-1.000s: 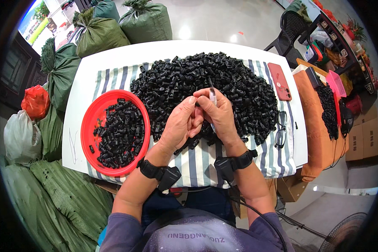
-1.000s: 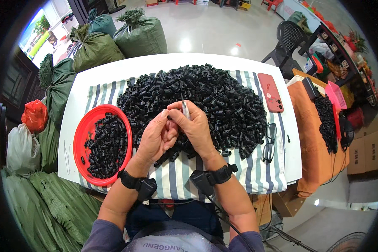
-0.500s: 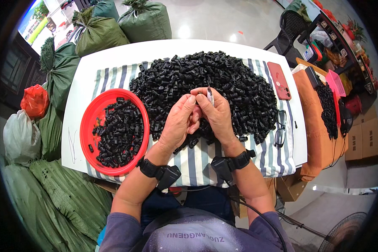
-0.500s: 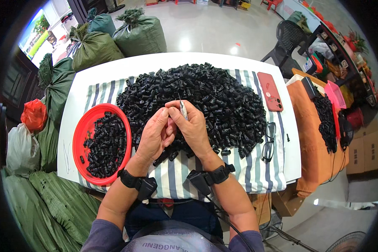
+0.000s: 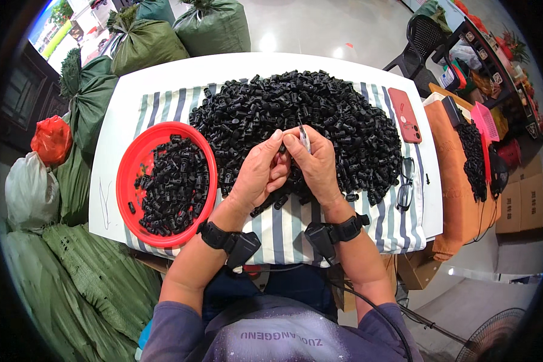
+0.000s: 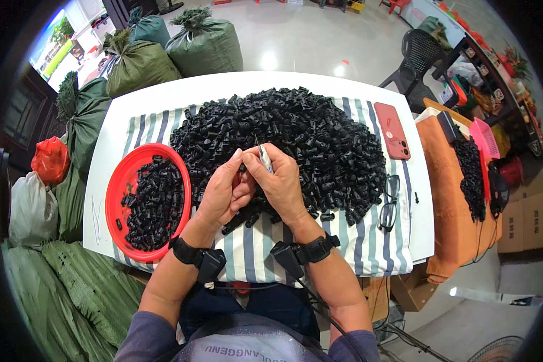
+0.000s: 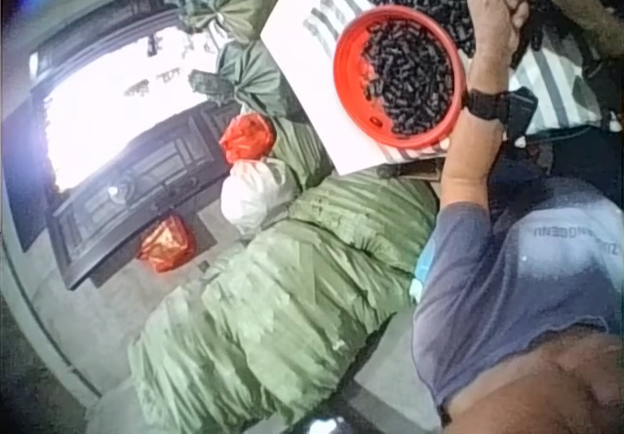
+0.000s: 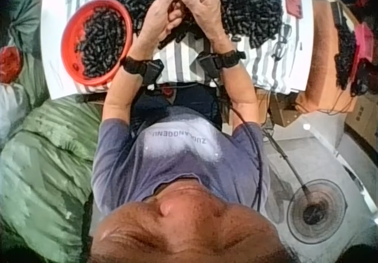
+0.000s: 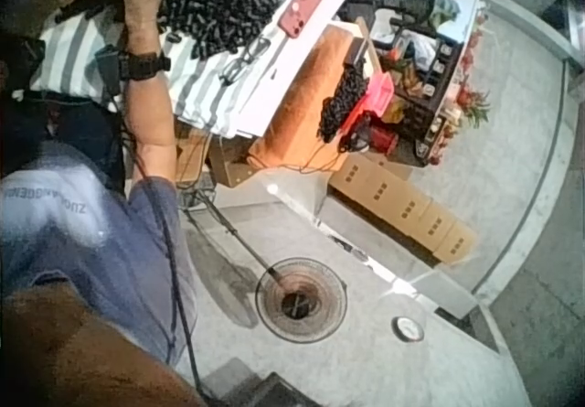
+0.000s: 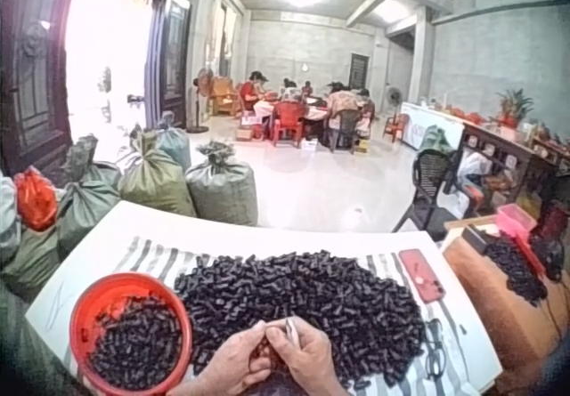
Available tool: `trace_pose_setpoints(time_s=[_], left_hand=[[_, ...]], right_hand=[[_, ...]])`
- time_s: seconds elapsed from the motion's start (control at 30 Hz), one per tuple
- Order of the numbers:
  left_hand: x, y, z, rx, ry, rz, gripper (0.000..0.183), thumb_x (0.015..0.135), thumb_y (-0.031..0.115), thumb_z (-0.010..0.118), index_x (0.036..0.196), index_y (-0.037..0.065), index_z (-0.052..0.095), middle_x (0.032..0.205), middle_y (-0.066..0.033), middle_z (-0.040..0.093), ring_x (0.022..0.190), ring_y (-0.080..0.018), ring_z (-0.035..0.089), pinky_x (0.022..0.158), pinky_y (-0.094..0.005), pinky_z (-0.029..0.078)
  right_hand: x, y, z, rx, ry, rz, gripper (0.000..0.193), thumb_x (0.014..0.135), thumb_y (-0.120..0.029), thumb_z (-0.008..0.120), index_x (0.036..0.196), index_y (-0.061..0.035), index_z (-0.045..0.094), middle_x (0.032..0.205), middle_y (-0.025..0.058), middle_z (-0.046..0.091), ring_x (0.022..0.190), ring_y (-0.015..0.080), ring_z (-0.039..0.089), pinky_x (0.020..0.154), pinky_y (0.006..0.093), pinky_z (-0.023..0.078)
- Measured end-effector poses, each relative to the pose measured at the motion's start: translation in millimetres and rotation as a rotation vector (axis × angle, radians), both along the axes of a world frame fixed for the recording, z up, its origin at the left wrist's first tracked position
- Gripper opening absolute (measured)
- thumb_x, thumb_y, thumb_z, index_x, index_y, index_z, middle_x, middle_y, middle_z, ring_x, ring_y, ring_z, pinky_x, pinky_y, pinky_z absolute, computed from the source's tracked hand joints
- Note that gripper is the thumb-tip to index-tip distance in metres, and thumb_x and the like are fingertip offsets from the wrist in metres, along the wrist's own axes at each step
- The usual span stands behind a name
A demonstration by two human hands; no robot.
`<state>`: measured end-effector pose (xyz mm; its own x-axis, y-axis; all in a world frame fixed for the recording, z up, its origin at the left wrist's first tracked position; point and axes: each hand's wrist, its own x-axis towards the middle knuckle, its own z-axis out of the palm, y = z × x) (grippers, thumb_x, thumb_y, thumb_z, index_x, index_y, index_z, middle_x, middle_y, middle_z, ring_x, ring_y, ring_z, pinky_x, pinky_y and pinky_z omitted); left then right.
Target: Sort small black plastic shoe components from a pile into a red bowl.
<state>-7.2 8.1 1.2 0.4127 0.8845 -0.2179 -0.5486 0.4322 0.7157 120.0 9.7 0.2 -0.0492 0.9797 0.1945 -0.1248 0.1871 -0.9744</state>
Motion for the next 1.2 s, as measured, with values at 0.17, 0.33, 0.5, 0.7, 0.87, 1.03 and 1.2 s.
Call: trace_pose_setpoints(time_s=[0.17,0.33,0.5,0.7,0.87,1.03,1.2], left_hand=[[6,-2,9,-0.03,0.011,0.006,0.038,0.096,0.039,0.043,0.075,0.008,0.047,0.055,0.0051,0.035,0.04,-0.0022,0.029,0.031,-0.0155,0.024],[-2,-1,3,0.001,-0.039,0.047,0.035,0.097,0.038,0.041,0.078,0.01,0.05,0.053,0.0057,0.036,0.036,-0.0033,0.029,0.031,-0.0157,0.023],[-6,5,-3,0.07,-0.048,0.094,0.032,0.097,0.037,0.041,0.081,0.012,0.052,0.053,0.0064,0.038,0.036,-0.0031,0.03,0.031,-0.0156,0.024],[-5,4,-4,0.041,-0.025,0.174,0.028,0.097,0.036,0.041,0.088,0.013,0.052,0.059,0.0069,0.044,0.04,-0.0005,0.034,0.031,-0.0148,0.026],[-4,3,-1,0.049,0.01,0.183,0.028,0.097,0.037,0.04,0.089,0.013,0.052,0.063,0.0058,0.049,0.042,0.0001,0.038,0.031,-0.0146,0.027],[-4,5,-4,0.08,-0.003,0.171,0.027,0.097,0.037,0.04,0.091,0.013,0.052,0.066,0.0053,0.052,0.043,0.0001,0.041,0.032,-0.0146,0.028],[-4,4,-5,0.073,-0.005,0.185,0.027,0.098,0.036,0.039,0.093,0.012,0.052,0.069,0.004,0.054,0.044,-0.0003,0.042,0.032,-0.0146,0.028]], right_hand=[[4,0,1,0.019,-0.056,-0.019,0.017,0.089,-0.019,0.06,0.087,-0.0018,0.062,0.068,-0.0017,0.059,0.061,0.0032,0.054,0.054,0.019,0.043],[-3,0,3,0.093,-0.062,-0.056,0.023,0.089,-0.022,0.06,0.102,-0.0026,0.059,0.073,0.0005,0.061,0.063,0.0047,0.054,0.056,0.0207,0.044],[1,-7,14,0.165,-0.545,-0.026,0.043,0.088,-0.037,0.055,0.121,-0.0096,0.053,0.085,0.0092,0.065,0.064,0.0179,0.061,0.061,0.0278,0.048],[-3,-9,14,0.23,-0.652,-0.069,0.046,0.086,-0.039,0.057,0.124,-0.0125,0.052,0.097,0.013,0.065,0.075,0.0255,0.066,0.065,0.0309,0.05],[-5,-10,15,0.241,-0.661,-0.082,0.046,0.085,-0.037,0.059,0.123,-0.0132,0.052,0.091,0.0122,0.066,0.071,0.0241,0.065,0.063,0.0308,0.05],[-5,-9,15,0.22,-0.638,-0.091,0.044,0.083,-0.034,0.063,0.121,-0.0139,0.053,0.079,0.0099,0.064,0.061,0.0218,0.063,0.056,0.03,0.048],[-8,-9,12,0.239,-0.619,-0.107,0.042,0.083,-0.033,0.063,0.119,-0.0135,0.054,0.078,0.0092,0.064,0.061,0.021,0.062,0.056,0.0296,0.048]])
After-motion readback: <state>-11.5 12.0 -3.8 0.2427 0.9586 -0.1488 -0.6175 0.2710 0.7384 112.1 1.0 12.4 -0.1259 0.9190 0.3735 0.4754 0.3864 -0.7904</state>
